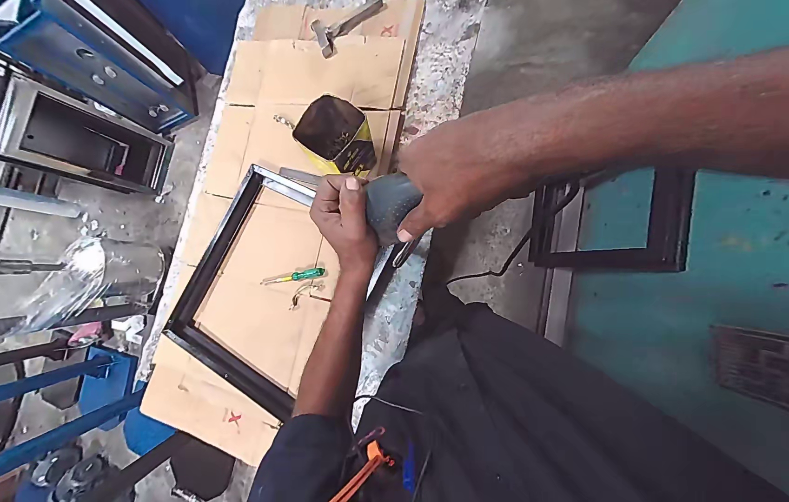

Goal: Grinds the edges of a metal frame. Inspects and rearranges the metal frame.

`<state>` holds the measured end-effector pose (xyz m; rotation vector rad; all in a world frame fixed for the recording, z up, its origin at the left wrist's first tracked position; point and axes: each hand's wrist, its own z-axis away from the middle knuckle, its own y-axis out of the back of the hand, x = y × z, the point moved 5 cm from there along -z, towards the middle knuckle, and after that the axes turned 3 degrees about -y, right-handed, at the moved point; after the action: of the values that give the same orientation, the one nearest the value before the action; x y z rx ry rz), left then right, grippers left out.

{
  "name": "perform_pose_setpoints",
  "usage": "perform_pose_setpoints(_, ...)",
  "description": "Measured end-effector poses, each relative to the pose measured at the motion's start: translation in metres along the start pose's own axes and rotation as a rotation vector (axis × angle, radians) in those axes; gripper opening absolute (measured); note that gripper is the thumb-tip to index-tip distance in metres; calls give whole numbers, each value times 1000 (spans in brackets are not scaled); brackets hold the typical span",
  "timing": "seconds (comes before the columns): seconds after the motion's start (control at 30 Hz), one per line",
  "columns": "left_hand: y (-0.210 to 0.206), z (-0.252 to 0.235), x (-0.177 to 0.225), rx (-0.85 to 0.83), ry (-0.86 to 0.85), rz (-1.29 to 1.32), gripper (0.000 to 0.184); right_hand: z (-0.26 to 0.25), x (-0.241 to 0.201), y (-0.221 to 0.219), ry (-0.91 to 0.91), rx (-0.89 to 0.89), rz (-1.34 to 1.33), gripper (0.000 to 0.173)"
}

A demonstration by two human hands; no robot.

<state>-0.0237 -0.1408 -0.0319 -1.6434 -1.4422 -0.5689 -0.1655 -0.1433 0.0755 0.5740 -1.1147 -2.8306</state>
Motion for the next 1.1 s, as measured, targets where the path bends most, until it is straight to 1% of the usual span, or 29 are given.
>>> perform_pose_setpoints(0.07,0,0,0,-6,0,-13,25,-1,0,-2,-18,-21,-58,43)
perform_pose_setpoints(0.17,1,0,-3,-20,-2,-5,27,-4,0,-3,-11,-25,-55,42)
perform_pose_setpoints(0.33,-1,2,-3,-29,-6,2,26,-4,0,-3,-15,1,38,40)
perform_pose_setpoints(0.53,-1,5,-3,-8,-48,-8,26,-8,2,-1,-3,42,116,37)
perform_pose_setpoints(0.6,-1,13,1,6,-50,-61,27,-11,2,1,22,56,168,38)
perform_pose_setpoints(0.67,0,22,5,-17,-30,-144,29,-13,1,2,18,60,191,39)
perform_pose_setpoints(0.83,2,8,0,55,-49,-59,24,-11,-1,4,-14,66,152,39)
perform_pose_setpoints(0.9,1,8,-1,44,-40,-76,25,-11,0,3,-15,77,130,38)
perform_pose_setpoints(1.0,1,15,2,-35,4,-158,30,-10,1,2,-22,94,124,37)
perform_pose_setpoints(1.1,2,16,1,-33,27,-152,32,-10,2,0,-20,100,106,34)
